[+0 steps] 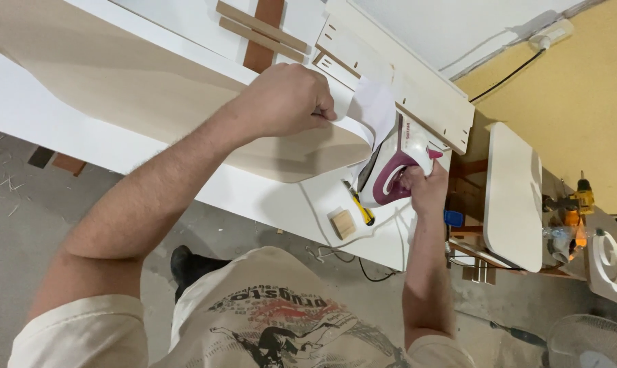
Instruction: The person irons a thin, curved wooden piece using a white and purple iron and a white paper sheet. They repeatedly place the paper over the wood, press the iron onto it, and then use a small wooden block to rub the surface. The person flips the wooden piece over to work on different sections.
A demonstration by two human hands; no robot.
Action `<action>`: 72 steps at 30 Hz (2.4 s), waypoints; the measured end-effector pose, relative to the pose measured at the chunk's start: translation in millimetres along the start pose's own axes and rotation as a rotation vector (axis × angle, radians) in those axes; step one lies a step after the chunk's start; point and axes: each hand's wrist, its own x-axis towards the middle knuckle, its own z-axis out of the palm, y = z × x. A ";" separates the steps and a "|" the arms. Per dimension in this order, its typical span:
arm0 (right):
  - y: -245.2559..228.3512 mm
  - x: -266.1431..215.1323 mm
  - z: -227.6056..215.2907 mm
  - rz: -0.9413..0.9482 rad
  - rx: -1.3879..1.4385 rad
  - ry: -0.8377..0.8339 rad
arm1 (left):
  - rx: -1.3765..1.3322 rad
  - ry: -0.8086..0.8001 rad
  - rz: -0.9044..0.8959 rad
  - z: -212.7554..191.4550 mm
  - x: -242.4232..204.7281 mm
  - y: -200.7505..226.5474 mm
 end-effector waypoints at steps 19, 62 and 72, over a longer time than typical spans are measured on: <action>-28.0 14.2 -30.0 -0.144 -0.359 -0.044 | 0.008 -0.020 0.036 -17.5 -0.7 11.1; -197.7 -10.7 -13.7 -0.199 -0.878 -0.267 | -0.012 -0.052 -0.036 -26.8 -8.1 19.3; -73.3 21.4 -29.9 -0.262 -0.586 -0.143 | -0.010 -0.045 -0.047 -20.7 -6.9 15.2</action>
